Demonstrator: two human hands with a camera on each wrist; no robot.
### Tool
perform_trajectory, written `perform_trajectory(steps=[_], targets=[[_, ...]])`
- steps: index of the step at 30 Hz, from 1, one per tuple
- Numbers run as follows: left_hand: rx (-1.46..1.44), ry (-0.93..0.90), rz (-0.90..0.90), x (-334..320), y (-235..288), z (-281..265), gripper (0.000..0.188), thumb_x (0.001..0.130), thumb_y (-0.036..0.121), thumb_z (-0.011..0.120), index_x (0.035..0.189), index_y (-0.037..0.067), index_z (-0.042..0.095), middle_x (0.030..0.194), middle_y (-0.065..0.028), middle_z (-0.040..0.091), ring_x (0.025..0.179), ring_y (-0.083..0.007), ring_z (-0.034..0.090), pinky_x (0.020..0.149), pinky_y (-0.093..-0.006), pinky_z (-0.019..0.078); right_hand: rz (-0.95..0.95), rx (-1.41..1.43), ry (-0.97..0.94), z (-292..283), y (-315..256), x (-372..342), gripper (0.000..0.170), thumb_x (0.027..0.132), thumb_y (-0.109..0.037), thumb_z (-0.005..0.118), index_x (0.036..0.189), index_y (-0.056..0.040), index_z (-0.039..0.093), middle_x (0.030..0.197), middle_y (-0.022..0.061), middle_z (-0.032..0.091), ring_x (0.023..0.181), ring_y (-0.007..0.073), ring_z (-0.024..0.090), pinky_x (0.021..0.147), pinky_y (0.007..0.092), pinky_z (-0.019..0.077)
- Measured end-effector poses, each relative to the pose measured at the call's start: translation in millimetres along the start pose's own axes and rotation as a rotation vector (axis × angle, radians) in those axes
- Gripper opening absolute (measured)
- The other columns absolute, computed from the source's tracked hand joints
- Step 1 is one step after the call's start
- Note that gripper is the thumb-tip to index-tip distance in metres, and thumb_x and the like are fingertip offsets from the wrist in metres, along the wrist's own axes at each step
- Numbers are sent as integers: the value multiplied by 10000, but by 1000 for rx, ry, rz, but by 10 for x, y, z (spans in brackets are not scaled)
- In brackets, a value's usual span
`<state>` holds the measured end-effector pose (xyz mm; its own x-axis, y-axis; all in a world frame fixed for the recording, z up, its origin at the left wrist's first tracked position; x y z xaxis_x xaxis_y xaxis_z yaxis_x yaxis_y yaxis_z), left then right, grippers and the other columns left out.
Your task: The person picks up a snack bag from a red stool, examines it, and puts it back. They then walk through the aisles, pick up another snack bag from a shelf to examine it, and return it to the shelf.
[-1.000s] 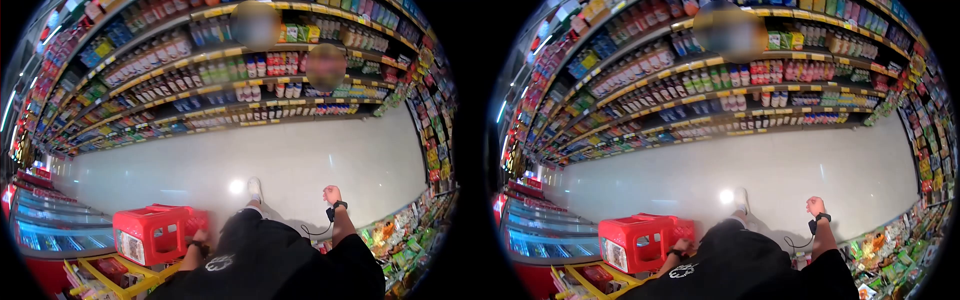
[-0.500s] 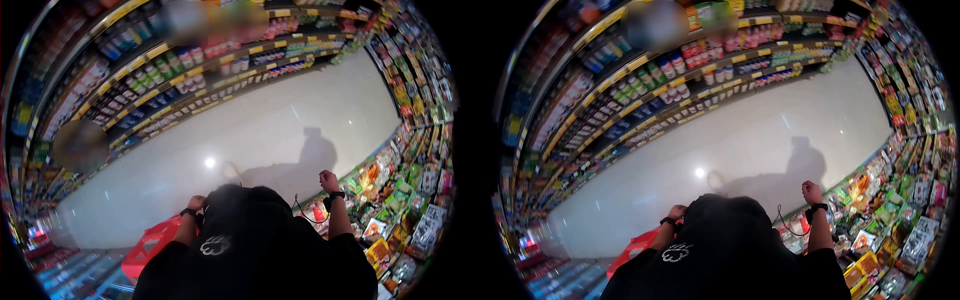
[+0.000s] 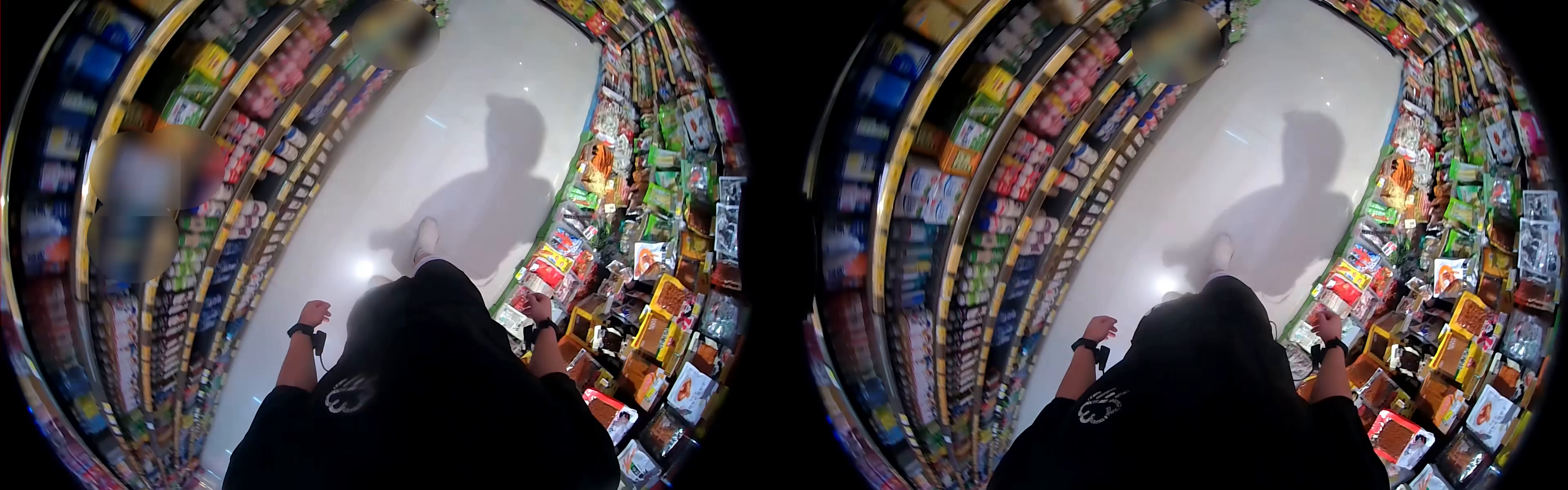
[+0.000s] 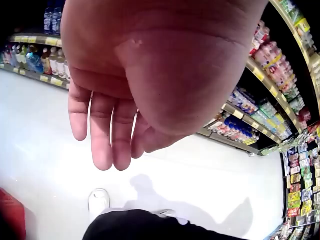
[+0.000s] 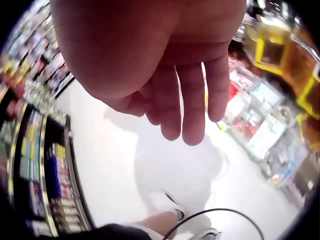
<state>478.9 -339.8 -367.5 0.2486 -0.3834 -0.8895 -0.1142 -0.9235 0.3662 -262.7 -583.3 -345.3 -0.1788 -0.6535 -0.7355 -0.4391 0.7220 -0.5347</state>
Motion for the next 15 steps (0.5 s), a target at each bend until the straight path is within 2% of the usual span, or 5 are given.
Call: perform_trajectory(steps=[3, 5, 6, 8, 15], targets=[[36, 5, 49, 145, 667, -111, 344, 1016, 317, 642, 1181, 31, 742, 947, -114, 780, 762, -196, 747, 630, -329, 550, 101, 123, 75, -184, 60, 171, 262, 1010, -188, 596, 1068, 28, 731, 778, 125, 732, 549, 217, 704, 443, 320, 526], [45, 14, 75, 192, 1102, -156, 347, 1006, 315, 667, 1139, 3, 739, 913, -122, 776, 716, -196, 740, 609, -333, 551, 29, 87, 98, -256, -52, 422, 256, 1006, -198, 611, 1026, 23, 738, 766, 115, 730, 534, 207, 690, 437, 319, 521], [73, -1, 102, 217, 1349, -143, 346, 1007, 307, 671, 1137, -6, 738, 906, -121, 773, 712, -199, 736, 619, -330, 555, 59, 131, 105, -257, -197, 491, 264, 1002, -223, 635, 1000, 17, 746, 769, 107, 730, 549, 195, 690, 471, 317, 541], [117, -22, 136, 312, 1756, -94, 345, 1008, 300, 674, 1134, -15, 738, 899, -121, 770, 708, -201, 732, 629, -328, 559, 32, 174, 40, -231, -354, 851, 299, 1016, -269, 626, 1080, 0, 738, 818, 108, 746, 619, 201, 721, 538, 318, 568], [190, -43, 194, 687, 2915, 213, 348, 1021, 287, 653, 1145, -27, 737, 897, -139, 763, 741, -203, 734, 687, -337, 599, -53, 207, -60, -158, -1771, 1603, 316, 1027, -294, 616, 1190, -43, 717, 900, 96, 763, 691, 203, 754, 581, 305, 561]])
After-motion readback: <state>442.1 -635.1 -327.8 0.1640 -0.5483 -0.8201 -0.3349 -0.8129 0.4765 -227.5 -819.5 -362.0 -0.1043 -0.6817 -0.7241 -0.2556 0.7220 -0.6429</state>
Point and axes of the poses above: each hand's wrist, its own x-axis towards the middle knuckle, its own z-axis out of the palm, y = z × x, the point moved 8 cm from there along x, towards the middle knuckle
